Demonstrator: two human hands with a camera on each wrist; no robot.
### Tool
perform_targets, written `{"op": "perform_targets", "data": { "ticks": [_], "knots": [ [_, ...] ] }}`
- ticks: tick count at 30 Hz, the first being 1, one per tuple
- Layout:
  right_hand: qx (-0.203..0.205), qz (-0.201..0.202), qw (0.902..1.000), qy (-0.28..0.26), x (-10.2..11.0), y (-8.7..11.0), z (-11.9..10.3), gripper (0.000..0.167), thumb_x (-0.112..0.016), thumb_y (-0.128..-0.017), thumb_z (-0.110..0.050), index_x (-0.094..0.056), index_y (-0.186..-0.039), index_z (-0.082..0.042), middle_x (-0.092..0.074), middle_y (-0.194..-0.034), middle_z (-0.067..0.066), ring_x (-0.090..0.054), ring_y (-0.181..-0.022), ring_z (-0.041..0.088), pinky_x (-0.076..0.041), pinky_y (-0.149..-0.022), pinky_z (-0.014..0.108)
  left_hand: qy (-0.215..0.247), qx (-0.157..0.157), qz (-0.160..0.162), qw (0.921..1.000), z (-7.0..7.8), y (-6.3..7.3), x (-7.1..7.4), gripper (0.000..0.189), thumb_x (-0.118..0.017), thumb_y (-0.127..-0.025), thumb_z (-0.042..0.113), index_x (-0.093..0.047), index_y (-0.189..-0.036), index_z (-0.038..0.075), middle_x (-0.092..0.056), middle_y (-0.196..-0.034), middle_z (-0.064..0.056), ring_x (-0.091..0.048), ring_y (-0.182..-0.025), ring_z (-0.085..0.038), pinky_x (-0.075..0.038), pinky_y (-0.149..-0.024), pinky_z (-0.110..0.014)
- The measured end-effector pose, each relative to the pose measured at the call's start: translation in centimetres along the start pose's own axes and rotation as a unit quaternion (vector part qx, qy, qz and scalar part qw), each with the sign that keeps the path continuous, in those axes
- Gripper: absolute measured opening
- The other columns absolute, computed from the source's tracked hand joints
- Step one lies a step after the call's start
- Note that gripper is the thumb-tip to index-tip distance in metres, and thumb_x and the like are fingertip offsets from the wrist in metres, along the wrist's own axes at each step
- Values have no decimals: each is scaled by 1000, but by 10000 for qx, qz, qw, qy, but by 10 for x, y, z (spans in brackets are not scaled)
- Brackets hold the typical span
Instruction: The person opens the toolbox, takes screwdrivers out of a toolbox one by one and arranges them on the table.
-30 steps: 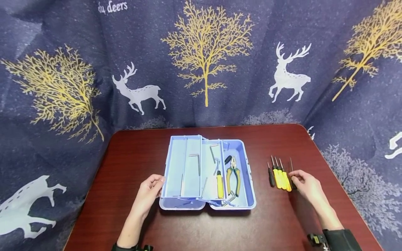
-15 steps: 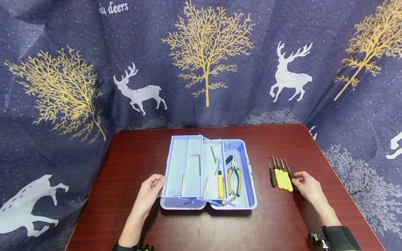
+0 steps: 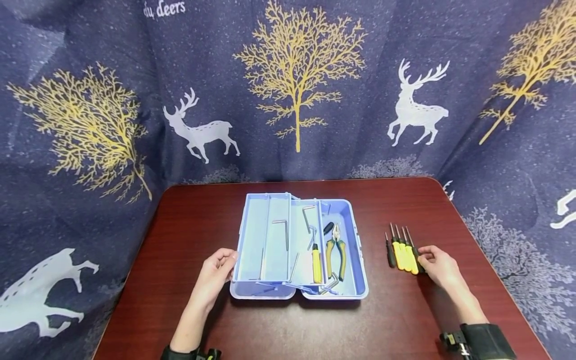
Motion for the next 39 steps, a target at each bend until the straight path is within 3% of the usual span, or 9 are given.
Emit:
{"op": "perform_targets", "data": {
  "ticks": [14,22,25,30,39],
  "knots": [
    [-165,-153,9997,-44,0,2,0,33,-59,-102,-10,-57,-124,13,-66,-108,32,-68,-101,48,-58,-77,51,13,66,41,10000,-1,0,0,22,-58,-106,9,-59,-113,-12,-67,-80,-1,-57,-67,-10,-49,-62,-23],
    [-321,-85,9992,226,6,4,-6,34,-57,-103,-14,-57,-122,14,-66,-107,34,-66,-97,47,-57,-76,54,48,58,-3,10000,-3,0,1,23,-58,-106,10,-59,-115,-12,-69,-83,-3,-59,-68,-11,-51,-63,-24],
    [-142,172,9992,320,9,7,-22,32,-58,-102,-14,-60,-117,14,-67,-103,32,-67,-92,45,-56,-74,54,36,63,4,10000,-1,-1,2,24,-58,-106,10,-60,-115,-12,-69,-83,-3,-60,-69,-11,-51,-63,-24],
    [581,517,9963,359,14,12,-69,25,-62,-100,-10,-65,-112,12,-69,-95,25,-68,-86,40,-55,-71,51,55,109,16,9999,0,-2,2,23,-58,-106,10,-60,-114,-11,-68,-82,-4,-59,-68,-11,-51,-63,-24],
    [1612,744,9832,413,21,18,-154,16,-68,-96,-6,-69,-109,3,-72,-90,14,-68,-81,31,-55,-73,52,115,154,26,9998,-3,-1,1,22,-57,-106,10,-60,-113,-11,-69,-83,-4,-60,-69,-12,-51,-63,-23]
  ]
}}
Point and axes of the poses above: each hand's wrist, its own y-axis away from the middle knuckle, its own x-axis out of the back of the hand, z = x × y, the point moved 4 cm from there along -y, towards the middle knuckle
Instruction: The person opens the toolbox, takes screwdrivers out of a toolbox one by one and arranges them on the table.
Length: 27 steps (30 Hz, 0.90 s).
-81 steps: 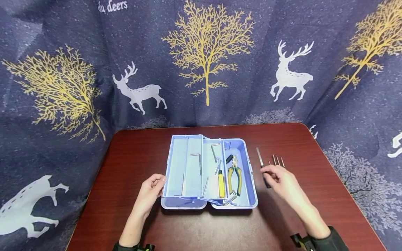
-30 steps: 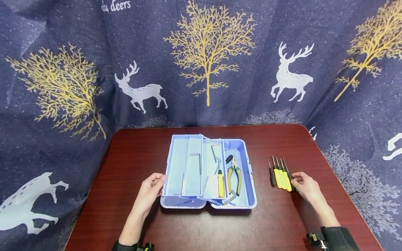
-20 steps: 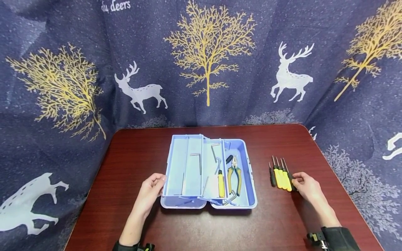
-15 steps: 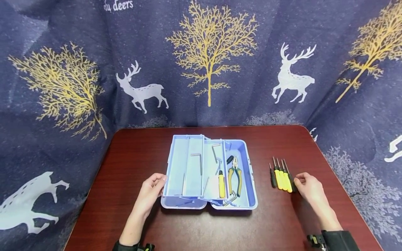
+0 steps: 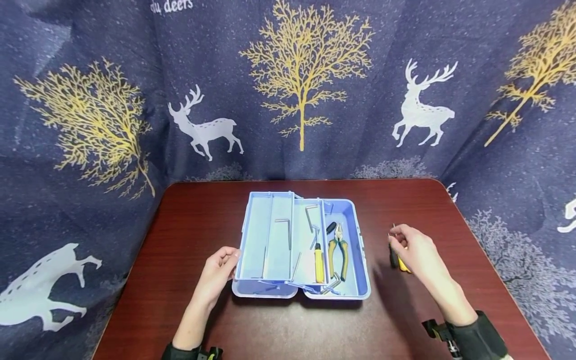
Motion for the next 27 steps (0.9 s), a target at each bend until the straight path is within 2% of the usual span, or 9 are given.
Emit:
{"op": "perform_targets", "data": {
  "ticks": [7,15,19,23,27],
  "knots": [
    [389,-306,9987,-88,0,-12,-50,13,-70,-97,-8,-71,-109,-3,-74,-91,6,-67,-77,18,-55,-69,39,-141,-14,44,9999,1,-1,1,20,-57,-106,9,-60,-112,-10,-69,-82,-3,-59,-68,-12,-50,-62,-23],
    [1171,-847,9895,-32,-24,-20,-103,5,-73,-96,-9,-72,-101,-8,-69,-80,-3,-60,-68,6,-50,-59,27,-13,-82,-29,10000,1,1,0,23,-58,-106,10,-60,-113,-11,-69,-82,-4,-60,-68,-11,-51,-62,-23],
    [1561,-1150,9810,68,-43,-21,-120,5,-74,-94,-7,-71,-96,-10,-67,-80,-3,-60,-71,8,-51,-62,28,15,-58,-30,10000,1,3,-2,21,-57,-106,8,-60,-112,-12,-67,-80,-3,-58,-67,-12,-51,-61,-23],
    [2067,-1332,9690,230,-65,-17,-132,7,-77,-91,-5,-71,-93,-8,-69,-82,1,-65,-74,16,-55,-66,31,30,-52,-7,10000,2,5,-2,21,-57,-106,8,-60,-112,-11,-66,-80,-4,-57,-66,-12,-49,-61,-23],
    [2291,-1418,9620,449,-81,-12,-140,16,-80,-88,-4,-65,-84,-9,-65,-77,0,-63,-69,16,-53,-61,32,-2,-44,41,10000,3,5,-2,21,-57,-106,9,-60,-113,-11,-68,-82,-6,-58,-67,-12,-50,-61,-23]
  ]
}}
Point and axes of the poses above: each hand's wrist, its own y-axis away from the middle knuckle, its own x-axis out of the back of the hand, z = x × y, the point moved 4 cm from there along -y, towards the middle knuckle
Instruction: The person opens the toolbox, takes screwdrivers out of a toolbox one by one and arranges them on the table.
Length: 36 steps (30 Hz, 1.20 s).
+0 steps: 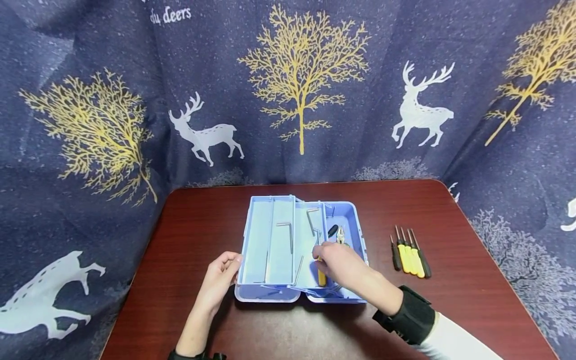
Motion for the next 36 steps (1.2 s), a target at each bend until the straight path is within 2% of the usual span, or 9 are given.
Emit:
{"op": "perform_targets", "data": {
  "ticks": [4,8,18,24,28,36],
  "knots": [
    [-99,-66,9998,168,-8,-1,-2,26,-78,-87,-5,-57,-76,-14,-53,-68,-5,-53,-61,11,-45,-52,30,-5,40,2,10000,-1,-1,-1,22,-57,-106,9,-60,-114,-12,-69,-84,-6,-59,-67,-12,-50,-61,-23],
    [-79,-22,9997,246,-11,-3,-2,25,-78,-89,-8,-58,-75,-14,-51,-67,-5,-52,-58,10,-42,-50,28,6,52,-5,10000,-1,-1,-1,22,-57,-106,9,-60,-114,-12,-69,-84,-6,-59,-67,-12,-51,-61,-23],
    [54,130,9988,474,-17,-5,-5,12,-80,-90,-14,-69,-84,-13,-58,-72,-1,-60,-64,18,-46,-50,31,110,-24,-55,9999,-3,-3,0,22,-57,-106,8,-59,-113,-13,-68,-80,-3,-58,-66,-11,-50,-61,-23],
    [72,351,9976,586,-18,-4,-4,19,-83,-88,-23,-67,-85,-14,-60,-72,1,-62,-63,20,-49,-48,35,22,-54,-38,10000,-3,-4,1,22,-57,-106,9,-60,-112,-12,-66,-77,0,-56,-64,-10,-47,-59,-22],
    [-40,330,9985,439,-19,-4,-1,18,-84,-87,-19,-66,-88,-14,-62,-74,2,-62,-64,19,-48,-49,34,43,-29,-45,10000,-2,-4,0,22,-56,-106,9,-59,-112,-12,-67,-78,0,-57,-65,-10,-48,-60,-22],
    [-720,111,9970,-249,-17,-2,1,14,-78,-91,-13,-65,-93,-17,-62,-80,-1,-57,-71,13,-46,-60,37,132,4,-57,9999,-3,-3,0,22,-56,-107,9,-59,-113,-12,-70,-83,-3,-60,-69,-11,-52,-63,-23]
  ]
}}
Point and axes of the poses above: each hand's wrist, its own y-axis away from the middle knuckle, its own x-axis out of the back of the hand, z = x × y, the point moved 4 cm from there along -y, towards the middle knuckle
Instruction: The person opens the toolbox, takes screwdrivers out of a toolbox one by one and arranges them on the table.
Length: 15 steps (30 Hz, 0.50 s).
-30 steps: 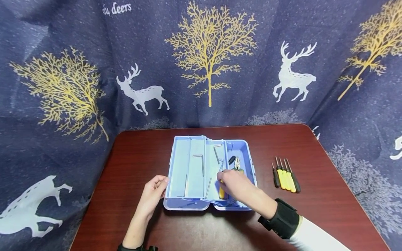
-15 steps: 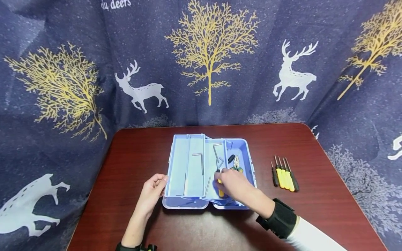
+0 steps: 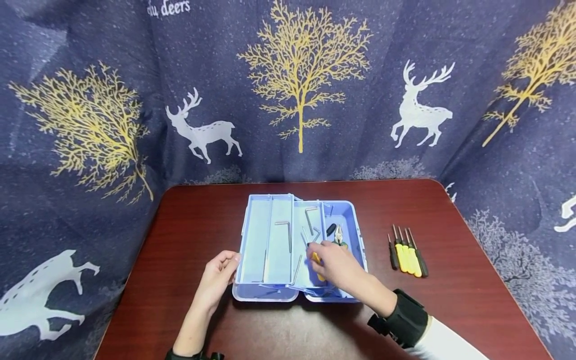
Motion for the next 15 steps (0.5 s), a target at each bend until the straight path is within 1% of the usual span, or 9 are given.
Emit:
{"op": "perform_targets", "data": {
  "ticks": [4,6,9,12,15],
  "knots": [
    [61,46,9997,-253,4,5,-1,15,-78,-91,-9,-66,-96,-17,-64,-85,0,-58,-74,14,-48,-64,36,9,-52,-52,10000,-1,0,0,23,-56,-107,10,-59,-114,-12,-70,-83,-3,-60,-68,-11,-51,-62,-24],
    [115,108,9992,-369,8,9,0,16,-78,-90,-6,-67,-98,-16,-66,-88,1,-59,-75,14,-51,-65,33,1,-50,-49,10000,-1,-1,0,23,-56,-107,10,-59,-113,-12,-69,-82,-2,-60,-67,-11,-51,-62,-23],
    [121,218,9987,-436,15,14,3,17,-77,-90,-4,-68,-101,-15,-68,-92,2,-60,-77,15,-53,-66,31,-30,-40,-10,10000,0,0,0,23,-56,-107,9,-59,-113,-13,-68,-79,-1,-58,-66,-10,-49,-61,-22],
    [137,403,9980,-469,23,19,10,17,-76,-91,-4,-69,-103,-14,-68,-93,1,-62,-78,15,-52,-65,29,-118,-31,5,9999,0,-1,0,24,-57,-106,10,-60,-113,-12,-67,-78,0,-57,-66,-10,-48,-61,-22],
    [128,577,9971,-477,32,25,19,17,-74,-92,-3,-70,-104,-13,-66,-90,-1,-60,-74,13,-50,-63,27,-106,22,22,9999,0,-1,1,23,-57,-106,10,-60,-113,-12,-67,-79,-1,-58,-67,-10,-49,-61,-22]
  ]
}}
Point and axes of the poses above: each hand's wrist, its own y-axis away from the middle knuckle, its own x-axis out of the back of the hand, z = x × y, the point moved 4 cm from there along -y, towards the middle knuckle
